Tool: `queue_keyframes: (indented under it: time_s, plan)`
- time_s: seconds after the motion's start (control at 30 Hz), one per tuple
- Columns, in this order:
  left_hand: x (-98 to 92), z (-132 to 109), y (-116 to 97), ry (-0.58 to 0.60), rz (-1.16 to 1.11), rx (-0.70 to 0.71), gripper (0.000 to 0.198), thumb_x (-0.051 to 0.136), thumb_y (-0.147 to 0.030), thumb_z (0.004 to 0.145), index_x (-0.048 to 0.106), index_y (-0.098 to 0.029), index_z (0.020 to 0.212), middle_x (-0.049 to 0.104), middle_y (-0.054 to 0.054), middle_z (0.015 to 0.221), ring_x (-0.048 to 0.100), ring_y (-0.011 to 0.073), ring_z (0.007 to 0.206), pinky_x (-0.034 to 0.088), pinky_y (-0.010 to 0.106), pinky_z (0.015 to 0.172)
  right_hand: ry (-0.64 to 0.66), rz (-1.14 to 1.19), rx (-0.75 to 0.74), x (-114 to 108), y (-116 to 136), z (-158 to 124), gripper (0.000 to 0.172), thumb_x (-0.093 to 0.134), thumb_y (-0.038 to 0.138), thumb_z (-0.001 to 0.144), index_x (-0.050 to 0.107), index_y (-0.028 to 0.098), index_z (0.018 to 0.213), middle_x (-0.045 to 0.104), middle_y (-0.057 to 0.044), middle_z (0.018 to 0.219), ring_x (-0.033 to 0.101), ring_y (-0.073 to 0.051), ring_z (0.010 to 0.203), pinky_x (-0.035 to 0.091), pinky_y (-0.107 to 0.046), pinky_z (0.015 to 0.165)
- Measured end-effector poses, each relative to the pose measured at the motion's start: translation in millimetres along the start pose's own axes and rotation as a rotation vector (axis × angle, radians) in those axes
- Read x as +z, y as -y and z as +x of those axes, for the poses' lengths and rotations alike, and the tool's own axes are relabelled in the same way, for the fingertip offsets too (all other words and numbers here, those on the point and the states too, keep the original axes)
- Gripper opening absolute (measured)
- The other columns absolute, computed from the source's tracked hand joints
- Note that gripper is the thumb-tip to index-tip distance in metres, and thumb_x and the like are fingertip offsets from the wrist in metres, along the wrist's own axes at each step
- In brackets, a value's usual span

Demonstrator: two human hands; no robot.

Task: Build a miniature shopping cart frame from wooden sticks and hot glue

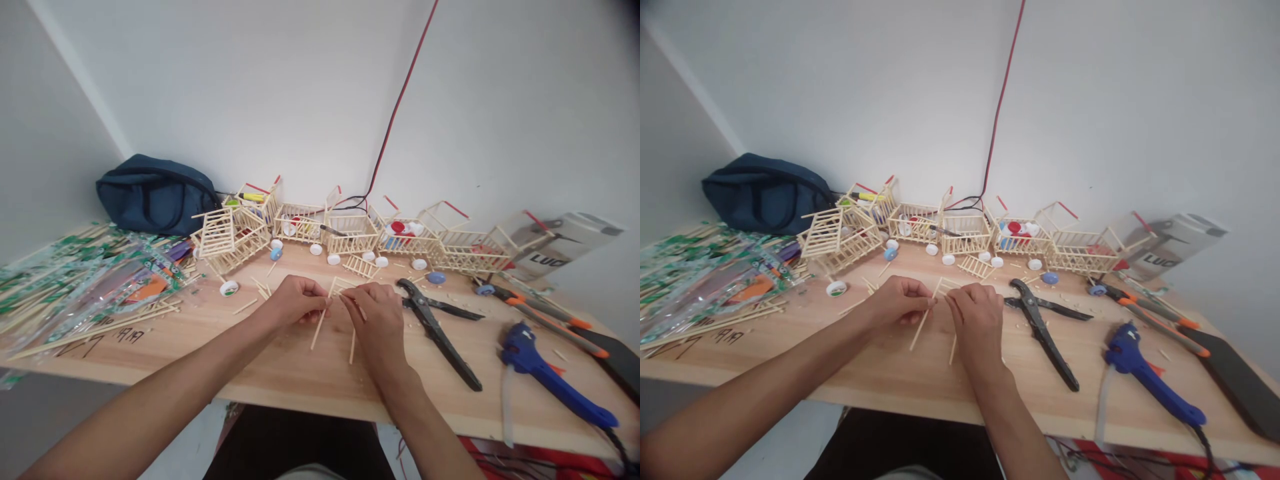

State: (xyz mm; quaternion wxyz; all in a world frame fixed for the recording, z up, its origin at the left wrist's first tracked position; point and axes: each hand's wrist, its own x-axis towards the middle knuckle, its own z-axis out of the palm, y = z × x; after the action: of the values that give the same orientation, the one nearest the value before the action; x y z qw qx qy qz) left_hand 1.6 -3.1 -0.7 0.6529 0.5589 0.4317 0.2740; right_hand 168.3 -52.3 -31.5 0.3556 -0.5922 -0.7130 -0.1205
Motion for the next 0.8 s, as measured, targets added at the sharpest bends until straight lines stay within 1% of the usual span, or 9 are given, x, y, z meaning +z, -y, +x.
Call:
queue_keyframes:
  time_s: [0.3, 0.47, 0.67, 0.8]
  plan:
    - [0.6, 1.0, 1.9, -0.011, -0.011, -0.007, 0.031, 0.079, -0.034, 0.057, 0.061, -0.010, 0.065, 0.061, -0.001, 0.053, 0.044, 0.0036, 0.038, 0.026, 0.017, 0.036, -0.004, 0.004, -0.002, 1.4, -1.0, -0.3, 0.009, 0.062, 0.025, 0.086, 0.069, 0.022, 0.083, 0.061, -0.002, 0.080, 0.047, -0.019, 0.079, 0.029, -0.032, 0.072]
    - [1.4, 0.3, 1.7, -0.009, -0.009, -0.005, 0.029, 0.078, -0.034, 0.059, 0.061, -0.011, 0.064, 0.060, -0.002, 0.050, 0.042, 0.0030, 0.037, 0.025, 0.017, 0.036, 0.002, -0.005, -0.007, 0.8, -0.8, -0.4, 0.009, 0.062, 0.026, 0.086, 0.069, 0.022, 0.083, 0.062, -0.002, 0.080, 0.047, -0.019, 0.079, 0.029, -0.033, 0.071]
    - [1.5, -0.8, -0.5, -0.015, 0.015, -0.021, 0.028, 0.078, -0.033, 0.060, 0.061, -0.011, 0.062, 0.054, -0.005, 0.042, 0.039, 0.0025, 0.034, 0.024, 0.016, 0.037, 0.004, -0.002, -0.004, 0.9, -0.9, -0.3, 0.009, 0.062, 0.025, 0.086, 0.069, 0.022, 0.082, 0.062, -0.002, 0.079, 0.047, -0.019, 0.079, 0.029, -0.033, 0.071]
    - [1.7, -0.6, -1.4, -0.008, 0.017, -0.017, 0.029, 0.079, -0.034, 0.060, 0.061, -0.011, 0.063, 0.053, -0.005, 0.041, 0.039, 0.0029, 0.034, 0.025, 0.016, 0.037, 0.004, 0.009, -0.009, 1.1, -0.5, -0.3, 0.009, 0.062, 0.025, 0.086, 0.069, 0.022, 0.083, 0.062, -0.002, 0.079, 0.047, -0.019, 0.079, 0.030, -0.033, 0.072]
